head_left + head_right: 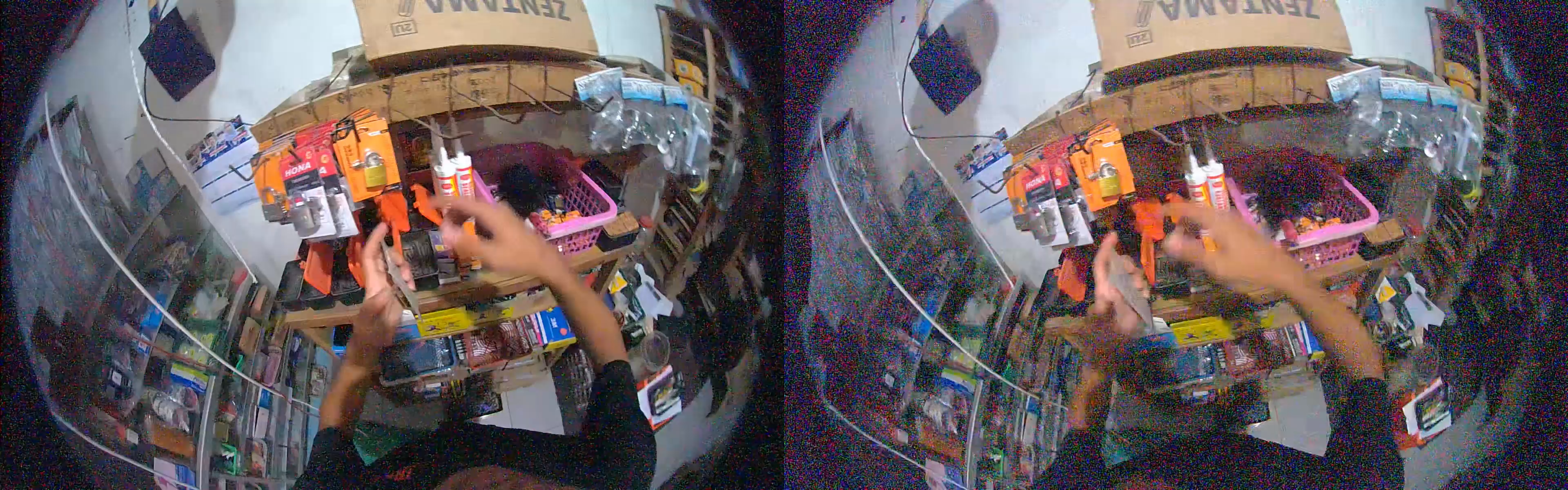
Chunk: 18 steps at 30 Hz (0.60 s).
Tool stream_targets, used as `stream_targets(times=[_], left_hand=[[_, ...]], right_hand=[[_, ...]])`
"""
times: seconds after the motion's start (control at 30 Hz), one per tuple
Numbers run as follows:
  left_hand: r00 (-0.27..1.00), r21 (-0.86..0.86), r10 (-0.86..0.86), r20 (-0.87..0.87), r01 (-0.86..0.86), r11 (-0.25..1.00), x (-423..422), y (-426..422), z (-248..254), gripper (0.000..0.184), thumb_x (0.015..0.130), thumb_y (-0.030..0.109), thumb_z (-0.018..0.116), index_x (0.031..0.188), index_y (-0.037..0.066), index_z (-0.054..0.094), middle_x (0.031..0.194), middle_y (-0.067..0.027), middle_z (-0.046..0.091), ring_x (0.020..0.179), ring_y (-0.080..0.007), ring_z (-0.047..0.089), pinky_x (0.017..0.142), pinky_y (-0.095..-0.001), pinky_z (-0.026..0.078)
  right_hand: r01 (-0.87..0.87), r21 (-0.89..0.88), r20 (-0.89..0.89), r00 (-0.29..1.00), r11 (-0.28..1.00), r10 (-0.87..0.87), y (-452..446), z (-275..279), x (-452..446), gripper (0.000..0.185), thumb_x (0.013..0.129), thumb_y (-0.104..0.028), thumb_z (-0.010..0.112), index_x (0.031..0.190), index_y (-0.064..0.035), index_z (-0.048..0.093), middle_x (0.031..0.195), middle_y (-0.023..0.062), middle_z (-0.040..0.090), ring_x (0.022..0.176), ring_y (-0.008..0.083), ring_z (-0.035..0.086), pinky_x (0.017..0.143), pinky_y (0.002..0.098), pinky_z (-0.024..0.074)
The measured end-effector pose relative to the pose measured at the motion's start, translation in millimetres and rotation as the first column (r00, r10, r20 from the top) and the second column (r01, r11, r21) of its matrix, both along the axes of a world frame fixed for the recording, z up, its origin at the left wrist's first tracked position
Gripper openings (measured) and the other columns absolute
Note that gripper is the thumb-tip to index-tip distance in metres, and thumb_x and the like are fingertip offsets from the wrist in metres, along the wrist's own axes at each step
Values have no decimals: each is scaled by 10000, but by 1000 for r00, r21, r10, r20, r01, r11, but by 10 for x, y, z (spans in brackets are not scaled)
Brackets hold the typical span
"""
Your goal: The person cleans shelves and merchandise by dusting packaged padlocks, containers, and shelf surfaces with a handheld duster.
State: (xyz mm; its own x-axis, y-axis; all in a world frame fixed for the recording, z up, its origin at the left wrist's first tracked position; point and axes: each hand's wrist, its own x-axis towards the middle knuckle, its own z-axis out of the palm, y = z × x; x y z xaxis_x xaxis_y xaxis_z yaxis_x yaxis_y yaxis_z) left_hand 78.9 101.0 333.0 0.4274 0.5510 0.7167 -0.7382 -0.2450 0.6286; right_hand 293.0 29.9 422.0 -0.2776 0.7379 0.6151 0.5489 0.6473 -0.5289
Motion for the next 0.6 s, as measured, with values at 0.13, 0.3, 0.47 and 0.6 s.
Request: stream_targets(times=[0.13,0.3,0.47,0.6], left_hand=[[756,-269,645,-110,-647,713,41,126,410,501,941,310,489,1408,183,360,942,-6,437,839,-101,452,755,-236,418],[718,-295,695,-43,-673,678,52,-61,814,568,934,263,523,1437,131,294,1147,-56,467,1008,-160,499,902,-316,436],[913,258,409,18,-399,880,-212,-262,1045,875,803,138,577,1489,36,44,1425,-147,325,1284,-254,398,1084,-395,303],[877,265,441,-191,-387,883,-271,-457,1250,946,724,139,573,1489,19,30,1453,-156,279,1301,-253,373,1080,-385,301]], right_hand=[[-167,201,162,977,965,135,-46,-13,-557,573,837,-298,668,1318,-55,474,954,145,638,872,250,631,810,352,488],[-156,178,111,984,972,138,129,145,-717,425,906,-306,568,1243,-50,534,974,182,642,843,335,646,728,382,503],[-194,239,-292,920,951,261,408,190,-761,320,941,-252,546,1163,-25,579,966,116,669,815,162,651,642,298,519],[-239,116,-480,836,964,266,447,391,-731,320,957,-289,535,1142,-35,590,938,16,629,777,55,576,567,217,517]])
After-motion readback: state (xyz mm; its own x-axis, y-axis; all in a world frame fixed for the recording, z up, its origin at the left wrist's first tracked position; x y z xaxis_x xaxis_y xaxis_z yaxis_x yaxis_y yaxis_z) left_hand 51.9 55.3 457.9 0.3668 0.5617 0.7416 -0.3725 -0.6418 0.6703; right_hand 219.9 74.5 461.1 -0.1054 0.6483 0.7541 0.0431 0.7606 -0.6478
